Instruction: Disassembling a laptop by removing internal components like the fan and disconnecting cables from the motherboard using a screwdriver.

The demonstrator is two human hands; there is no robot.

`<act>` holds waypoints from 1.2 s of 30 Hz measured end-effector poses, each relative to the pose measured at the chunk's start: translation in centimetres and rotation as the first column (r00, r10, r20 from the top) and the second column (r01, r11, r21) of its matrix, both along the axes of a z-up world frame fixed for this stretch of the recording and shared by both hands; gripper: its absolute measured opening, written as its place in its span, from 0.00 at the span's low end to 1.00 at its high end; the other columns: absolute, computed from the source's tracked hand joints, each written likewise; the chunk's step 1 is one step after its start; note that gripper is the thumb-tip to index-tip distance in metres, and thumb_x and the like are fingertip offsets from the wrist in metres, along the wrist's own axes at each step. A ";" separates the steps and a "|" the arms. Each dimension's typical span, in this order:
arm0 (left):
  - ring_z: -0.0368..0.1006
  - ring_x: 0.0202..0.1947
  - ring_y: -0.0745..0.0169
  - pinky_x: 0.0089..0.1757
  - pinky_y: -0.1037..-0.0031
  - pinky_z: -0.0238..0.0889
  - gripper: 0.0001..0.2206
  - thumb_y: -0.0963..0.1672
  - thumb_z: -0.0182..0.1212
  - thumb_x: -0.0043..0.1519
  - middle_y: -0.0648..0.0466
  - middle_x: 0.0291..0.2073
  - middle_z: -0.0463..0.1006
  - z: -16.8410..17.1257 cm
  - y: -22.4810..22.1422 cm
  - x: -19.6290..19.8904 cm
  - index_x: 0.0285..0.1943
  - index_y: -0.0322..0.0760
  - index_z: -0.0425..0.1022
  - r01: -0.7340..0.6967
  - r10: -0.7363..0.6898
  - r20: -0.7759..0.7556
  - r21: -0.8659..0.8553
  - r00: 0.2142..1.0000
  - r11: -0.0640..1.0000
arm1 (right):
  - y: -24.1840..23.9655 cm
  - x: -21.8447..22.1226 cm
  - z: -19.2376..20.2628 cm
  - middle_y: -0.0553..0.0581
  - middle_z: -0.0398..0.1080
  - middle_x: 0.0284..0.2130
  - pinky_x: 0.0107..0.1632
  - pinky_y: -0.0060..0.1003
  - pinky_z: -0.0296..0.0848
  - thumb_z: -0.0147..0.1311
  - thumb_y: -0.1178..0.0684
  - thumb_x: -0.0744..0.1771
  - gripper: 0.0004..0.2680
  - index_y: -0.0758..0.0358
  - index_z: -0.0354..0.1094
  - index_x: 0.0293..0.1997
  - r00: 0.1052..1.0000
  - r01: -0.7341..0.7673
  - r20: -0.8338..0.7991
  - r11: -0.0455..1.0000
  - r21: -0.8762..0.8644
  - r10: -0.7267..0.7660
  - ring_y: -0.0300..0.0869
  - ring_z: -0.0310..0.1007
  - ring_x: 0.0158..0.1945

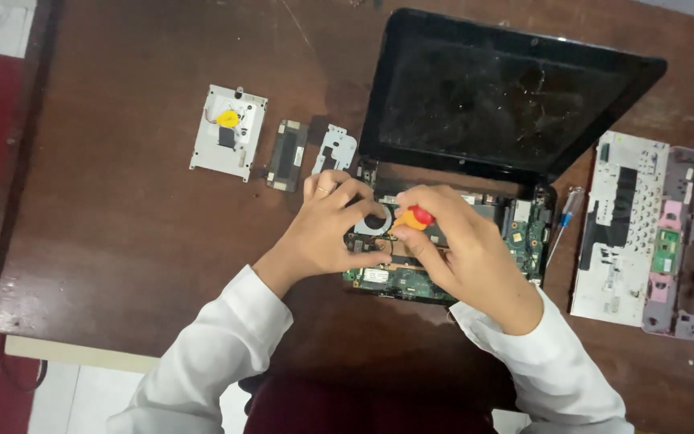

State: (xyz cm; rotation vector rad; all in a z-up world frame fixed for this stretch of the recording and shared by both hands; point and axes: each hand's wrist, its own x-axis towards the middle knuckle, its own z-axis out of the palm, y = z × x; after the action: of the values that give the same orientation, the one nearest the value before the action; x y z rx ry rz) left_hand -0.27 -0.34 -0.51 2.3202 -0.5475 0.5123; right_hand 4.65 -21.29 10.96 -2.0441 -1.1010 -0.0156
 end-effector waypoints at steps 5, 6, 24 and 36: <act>0.54 0.54 0.55 0.57 0.58 0.41 0.21 0.58 0.71 0.54 0.60 0.43 0.65 0.6 0.0 -0.1 0.47 0.50 0.75 0.007 -0.009 -0.060 -0.024 0.998 1.000 | -1.1 0.2 0.7 0.64 0.76 0.39 0.41 0.46 0.82 0.54 0.65 0.65 0.11 0.66 0.69 0.51 0.979 -0.131 -0.143 0.987 0.089 0.143 0.56 0.81 0.40; 0.54 0.54 0.55 0.57 0.58 0.41 0.21 0.58 0.71 0.54 0.60 0.43 0.65 0.4 0.0 -0.2 0.47 0.50 0.75 0.005 -0.006 -0.057 -0.022 0.998 1.000 | -1.2 0.1 0.9 0.64 0.76 0.39 0.41 0.46 0.82 0.54 0.65 0.65 0.11 0.66 0.69 0.51 0.979 -0.134 -0.140 0.987 0.091 0.146 0.56 0.81 0.40; 0.63 0.53 0.49 0.52 0.51 0.49 0.15 0.54 0.57 0.64 0.54 0.45 0.72 1.5 -0.9 -1.1 0.38 0.42 0.74 -0.055 0.059 -0.034 0.117 0.998 0.992 | -1.1 -0.2 4.0 0.64 0.74 0.55 0.66 0.47 0.74 0.45 0.60 0.71 0.08 0.68 0.68 0.53 0.969 -0.138 -0.206 0.990 0.005 0.136 0.54 0.76 0.61; 0.60 0.54 0.51 0.49 0.57 0.49 0.21 0.58 0.50 0.67 0.55 0.48 0.68 1.4 -1.7 -1.2 0.47 0.40 0.73 -0.034 0.041 -0.084 0.092 0.996 0.995 | -0.9 -0.1 3.2 0.70 0.73 0.54 0.62 0.43 0.79 0.47 0.64 0.71 0.09 0.74 0.68 0.57 0.995 -0.048 -0.077 0.992 0.119 0.057 0.56 0.78 0.58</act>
State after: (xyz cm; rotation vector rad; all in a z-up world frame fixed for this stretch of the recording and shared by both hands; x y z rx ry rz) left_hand -1.51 -2.06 0.93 2.4302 -0.4962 0.4111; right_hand 4.58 -22.23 14.18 -1.8951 -1.0781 0.0282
